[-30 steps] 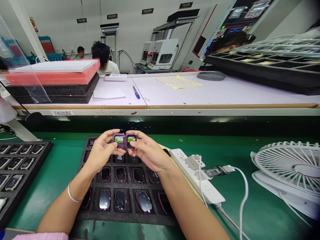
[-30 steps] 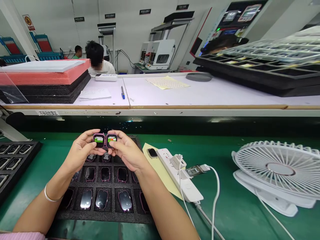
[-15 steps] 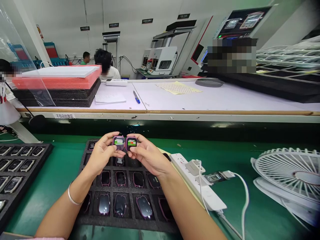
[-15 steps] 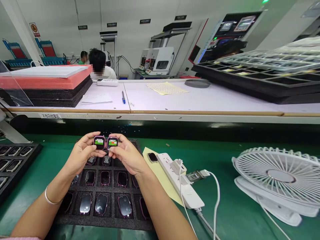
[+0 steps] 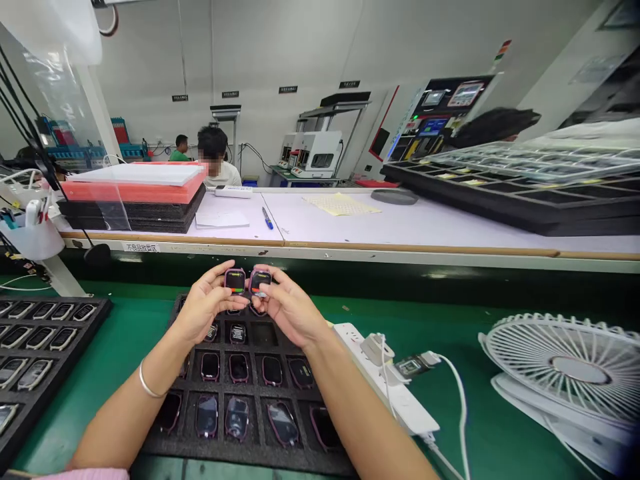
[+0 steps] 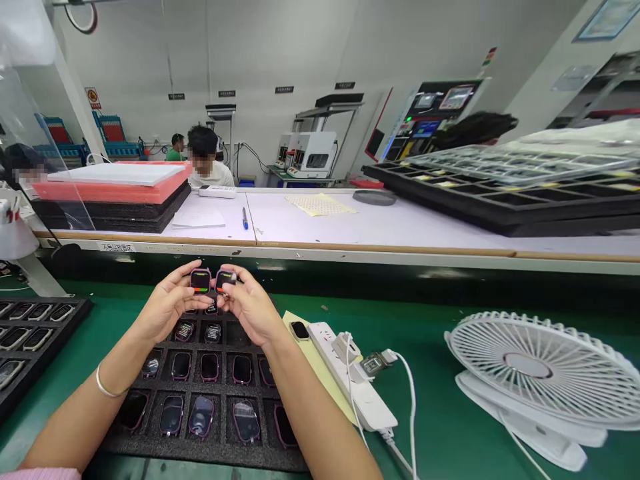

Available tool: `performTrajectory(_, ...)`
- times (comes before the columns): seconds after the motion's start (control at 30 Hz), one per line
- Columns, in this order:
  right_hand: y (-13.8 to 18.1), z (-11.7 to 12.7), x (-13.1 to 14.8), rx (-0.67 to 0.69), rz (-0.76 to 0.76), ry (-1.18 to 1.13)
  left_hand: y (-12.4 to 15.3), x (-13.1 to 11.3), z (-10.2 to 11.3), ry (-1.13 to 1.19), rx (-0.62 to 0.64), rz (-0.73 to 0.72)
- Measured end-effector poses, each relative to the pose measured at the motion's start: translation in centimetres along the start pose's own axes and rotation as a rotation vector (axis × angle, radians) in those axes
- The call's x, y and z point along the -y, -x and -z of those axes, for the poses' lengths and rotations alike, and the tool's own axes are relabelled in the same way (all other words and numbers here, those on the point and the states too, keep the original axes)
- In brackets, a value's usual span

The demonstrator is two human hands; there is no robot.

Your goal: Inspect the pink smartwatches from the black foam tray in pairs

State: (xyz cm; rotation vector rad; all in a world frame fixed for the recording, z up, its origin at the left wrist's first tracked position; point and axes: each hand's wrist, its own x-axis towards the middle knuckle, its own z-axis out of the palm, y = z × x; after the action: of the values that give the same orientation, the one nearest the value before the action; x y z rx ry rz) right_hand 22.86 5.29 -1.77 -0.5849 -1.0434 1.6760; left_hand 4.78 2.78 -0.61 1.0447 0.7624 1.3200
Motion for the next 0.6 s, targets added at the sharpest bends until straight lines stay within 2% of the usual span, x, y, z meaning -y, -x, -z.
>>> performTrajectory(0.17,-3.1,-2.3,5.1,0.183,0.226,0.084,-2.7,-5.0,-1.4,-0.112,0.082,-0.244)
performTrajectory(0.3,-5.0,-4.1,9.1,0.273,0.366,0.183,-4.7,-8.5,-2.4,-0.213,0.148,-0.463)
performTrajectory(0.43,-5.8,-5.5,11.6,0.339,0.44,0.267,-5.7,-10.6,-2.8,-0.274,0.156,-0.598)
performTrajectory(0.6,-5.9,-6.3,12.7,0.406,0.476,0.281,-5.8,-11.8,-3.5,-0.275,0.162,-0.656)
